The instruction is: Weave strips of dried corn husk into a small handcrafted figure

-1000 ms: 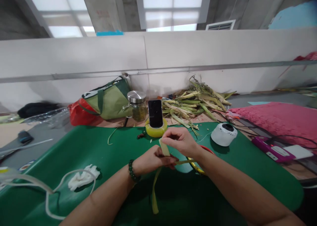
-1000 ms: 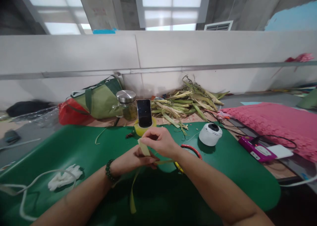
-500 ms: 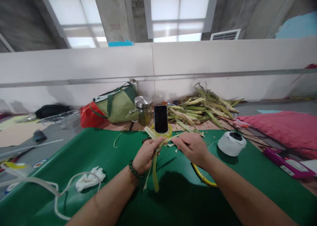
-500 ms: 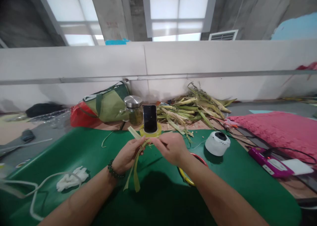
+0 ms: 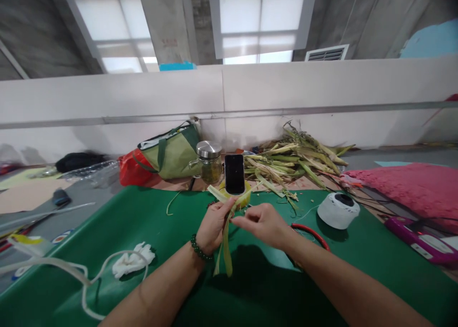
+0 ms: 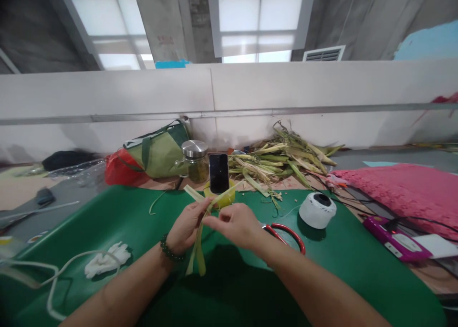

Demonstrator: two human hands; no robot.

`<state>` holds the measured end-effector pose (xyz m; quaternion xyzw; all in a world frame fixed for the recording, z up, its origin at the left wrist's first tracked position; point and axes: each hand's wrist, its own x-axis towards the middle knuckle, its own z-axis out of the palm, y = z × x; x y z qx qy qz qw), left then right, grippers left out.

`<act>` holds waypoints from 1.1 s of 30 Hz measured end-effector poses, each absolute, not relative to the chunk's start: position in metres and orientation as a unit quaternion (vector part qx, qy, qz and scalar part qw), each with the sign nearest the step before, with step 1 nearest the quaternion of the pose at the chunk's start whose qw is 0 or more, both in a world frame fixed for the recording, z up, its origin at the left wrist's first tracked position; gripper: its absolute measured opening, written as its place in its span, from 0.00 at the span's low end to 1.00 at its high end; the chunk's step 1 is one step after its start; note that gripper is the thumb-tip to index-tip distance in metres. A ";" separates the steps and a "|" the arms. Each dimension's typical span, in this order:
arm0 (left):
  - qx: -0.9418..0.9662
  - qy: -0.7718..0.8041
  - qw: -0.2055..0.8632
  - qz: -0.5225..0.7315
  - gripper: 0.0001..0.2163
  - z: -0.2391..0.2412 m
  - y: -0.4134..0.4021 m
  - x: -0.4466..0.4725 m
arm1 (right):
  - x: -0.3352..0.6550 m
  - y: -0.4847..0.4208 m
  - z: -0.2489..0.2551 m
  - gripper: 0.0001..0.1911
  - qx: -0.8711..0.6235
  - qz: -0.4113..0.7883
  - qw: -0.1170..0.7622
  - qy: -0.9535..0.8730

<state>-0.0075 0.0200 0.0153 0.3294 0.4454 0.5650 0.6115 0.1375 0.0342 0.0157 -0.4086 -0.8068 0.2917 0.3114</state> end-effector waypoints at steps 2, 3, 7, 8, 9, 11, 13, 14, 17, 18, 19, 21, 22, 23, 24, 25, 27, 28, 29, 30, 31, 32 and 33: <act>0.321 0.434 0.610 0.580 0.15 0.014 0.021 -0.007 | 0.129 0.028 0.014 0.17 -0.405 0.281 0.300 -0.817; 0.317 0.430 0.611 0.583 0.16 0.014 0.022 -0.006 | 0.125 0.026 0.014 0.14 -0.401 0.286 0.299 -0.818; 0.298 0.425 0.610 0.599 0.18 0.012 0.022 -0.004 | 0.118 0.026 0.009 0.15 -0.382 0.395 0.290 -0.783; 0.290 0.427 0.613 0.598 0.19 0.012 0.022 -0.003 | 0.117 0.027 0.007 0.16 -0.377 0.424 0.287 -0.772; 0.281 0.428 0.617 0.598 0.19 0.012 0.022 -0.002 | 0.117 0.029 0.006 0.16 -0.371 0.446 0.285 -0.763; 0.262 0.421 0.625 0.603 0.20 0.012 0.022 -0.002 | 0.117 0.031 0.002 0.13 -0.360 0.477 0.280 -0.751; 0.257 0.407 0.626 0.614 0.20 0.013 0.022 -0.004 | 0.118 0.033 0.001 0.10 -0.352 0.491 0.276 -0.748; 0.260 0.401 0.625 0.617 0.20 0.013 0.023 -0.005 | 0.119 0.033 0.002 0.10 -0.351 0.484 0.276 -0.752; 0.288 0.398 0.616 0.616 0.19 0.012 0.025 -0.011 | 0.126 0.033 0.010 0.09 -0.365 0.402 0.268 -0.796; 0.297 0.401 0.613 0.613 0.18 0.013 0.025 -0.012 | 0.129 0.033 0.014 0.08 -0.372 0.368 0.259 -0.812; 0.303 0.406 0.611 0.609 0.18 0.013 0.024 -0.013 | 0.132 0.032 0.018 0.08 -0.377 0.338 0.248 -0.826; 0.305 0.415 0.611 0.602 0.17 0.015 0.023 -0.014 | 0.139 0.033 0.026 0.07 -0.379 0.300 0.222 -0.847; 0.303 0.417 0.613 0.599 0.17 0.016 0.022 -0.014 | 0.143 0.033 0.029 0.08 -0.379 0.286 0.212 -0.854; 0.301 0.416 0.615 0.598 0.17 0.018 0.022 -0.014 | 0.146 0.033 0.032 0.08 -0.379 0.273 0.204 -0.860; 0.299 0.416 0.617 0.598 0.17 0.018 0.021 -0.014 | 0.148 0.033 0.035 0.09 -0.378 0.260 0.197 -0.866; 0.299 0.415 0.617 0.598 0.17 0.019 0.021 -0.014 | 0.150 0.034 0.036 0.09 -0.375 0.247 0.190 -0.873; 0.305 0.413 0.615 0.599 0.17 0.019 0.021 -0.014 | 0.153 0.033 0.038 0.08 -0.370 0.220 0.177 -0.885; 0.308 0.412 0.613 0.600 0.17 0.018 0.022 -0.014 | 0.153 0.032 0.038 0.08 -0.368 0.205 0.172 -0.890; 0.312 0.414 0.608 0.601 0.18 0.017 0.023 -0.014 | 0.154 0.032 0.038 0.08 -0.367 0.190 0.170 -0.895; 0.319 0.416 0.603 0.601 0.18 0.016 0.023 -0.014 | 0.155 0.031 0.039 0.09 -0.366 0.176 0.172 -0.898; 0.328 0.421 0.594 0.601 0.19 0.015 0.024 -0.014 | 0.155 0.030 0.039 0.12 -0.363 0.165 0.182 -0.899; 0.340 0.428 0.584 0.600 0.19 0.014 0.024 -0.013 | 0.156 0.030 0.039 0.14 -0.358 0.159 0.203 -0.897; 0.355 0.437 0.572 0.596 0.20 0.013 0.024 -0.013 | 0.157 0.030 0.040 0.17 -0.354 0.153 0.241 -0.891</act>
